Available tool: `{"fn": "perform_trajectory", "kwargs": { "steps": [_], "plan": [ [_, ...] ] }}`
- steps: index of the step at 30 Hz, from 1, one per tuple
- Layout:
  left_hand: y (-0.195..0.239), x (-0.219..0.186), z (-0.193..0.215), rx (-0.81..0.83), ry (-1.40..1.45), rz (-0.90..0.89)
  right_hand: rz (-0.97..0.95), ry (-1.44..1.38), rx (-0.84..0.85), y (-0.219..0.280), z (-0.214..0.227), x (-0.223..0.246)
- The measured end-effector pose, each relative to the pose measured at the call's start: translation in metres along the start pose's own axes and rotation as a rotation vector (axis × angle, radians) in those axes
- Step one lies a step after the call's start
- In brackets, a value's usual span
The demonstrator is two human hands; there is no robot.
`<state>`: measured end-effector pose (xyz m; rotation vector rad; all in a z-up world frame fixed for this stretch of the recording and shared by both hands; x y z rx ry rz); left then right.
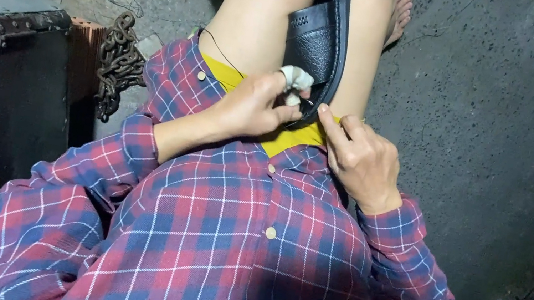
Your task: The person sits on the floor and sews a black slide sandal using a needle and thread. They repeatedly push the needle through the sandal's strap and pull the thread to secure it. The person occasionally adjusts the sandal's position on their lap and reaches for other sandals in a nearby red basket.
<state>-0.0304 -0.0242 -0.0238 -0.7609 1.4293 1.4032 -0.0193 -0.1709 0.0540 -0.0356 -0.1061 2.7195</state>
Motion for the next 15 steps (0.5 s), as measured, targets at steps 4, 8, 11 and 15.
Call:
{"fn": "perform_trajectory", "kwargs": {
  "steps": [4, 8, 11, 15],
  "plan": [
    [-0.004, 0.007, 0.0, 0.033, 0.144, 0.119, -0.021, -0.031, 0.112, -0.013, 0.036, -0.005],
    [-0.014, -0.001, -0.009, -0.073, 0.009, -0.061, -0.004, -0.04, 0.405, 0.019, 0.051, -0.03],
    [0.008, -0.025, -0.007, -0.193, -0.284, -0.423, -0.06, -0.079, 0.49, 0.038, 0.036, -0.036],
    [0.048, -0.068, 0.013, -0.523, -0.612, -0.733, -0.294, -0.52, 0.221, 0.02, 0.018, -0.038]
  ]
}}
Point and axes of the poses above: each hand's wrist, its own y-axis away from the middle knuckle, its own z-axis out of the back of the hand, x = y × z, the point moved 7 cm from there along -y, towards the middle knuckle, and after that the axes turned 9 degrees about z, right-handed, at the moved point
